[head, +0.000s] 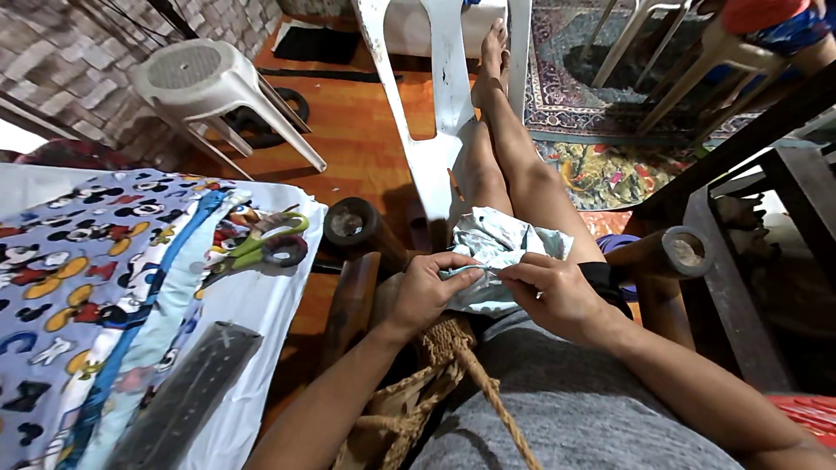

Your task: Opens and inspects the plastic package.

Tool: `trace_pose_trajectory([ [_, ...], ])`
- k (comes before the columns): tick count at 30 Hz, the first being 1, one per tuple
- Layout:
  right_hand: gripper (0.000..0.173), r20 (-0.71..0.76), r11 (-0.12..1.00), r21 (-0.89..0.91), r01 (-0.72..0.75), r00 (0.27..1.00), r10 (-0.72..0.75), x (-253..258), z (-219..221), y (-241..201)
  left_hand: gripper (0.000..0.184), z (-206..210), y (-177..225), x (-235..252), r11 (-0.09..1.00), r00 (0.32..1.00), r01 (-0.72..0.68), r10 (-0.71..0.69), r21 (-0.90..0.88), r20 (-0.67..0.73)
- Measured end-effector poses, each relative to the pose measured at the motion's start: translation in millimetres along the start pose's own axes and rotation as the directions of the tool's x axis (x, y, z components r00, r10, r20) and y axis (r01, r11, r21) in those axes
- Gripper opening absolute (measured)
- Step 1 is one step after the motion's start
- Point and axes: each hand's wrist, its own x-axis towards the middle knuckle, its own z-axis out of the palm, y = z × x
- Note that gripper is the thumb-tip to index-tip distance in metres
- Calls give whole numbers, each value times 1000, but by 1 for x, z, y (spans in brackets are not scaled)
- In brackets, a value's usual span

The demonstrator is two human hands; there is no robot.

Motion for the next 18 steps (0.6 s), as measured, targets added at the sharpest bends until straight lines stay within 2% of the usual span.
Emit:
trace_pose_trajectory([
  [5, 22, -6, 1000, -5, -11, 1000, 11, 1, 1, -1, 7, 1, -1, 0, 1000, 1000, -8, 8, -11, -19],
  [13, 22, -63, 999, 2, -33, 997, 33, 3, 9, -4, 10, 7, -4, -2, 994, 985, -112, 112, 7, -134],
  [18, 21, -95, 999, 19, -44, 994, 45, 4, 13, -4, 14, 8, -6, -1, 993, 983, -118, 116, -3, -140],
])
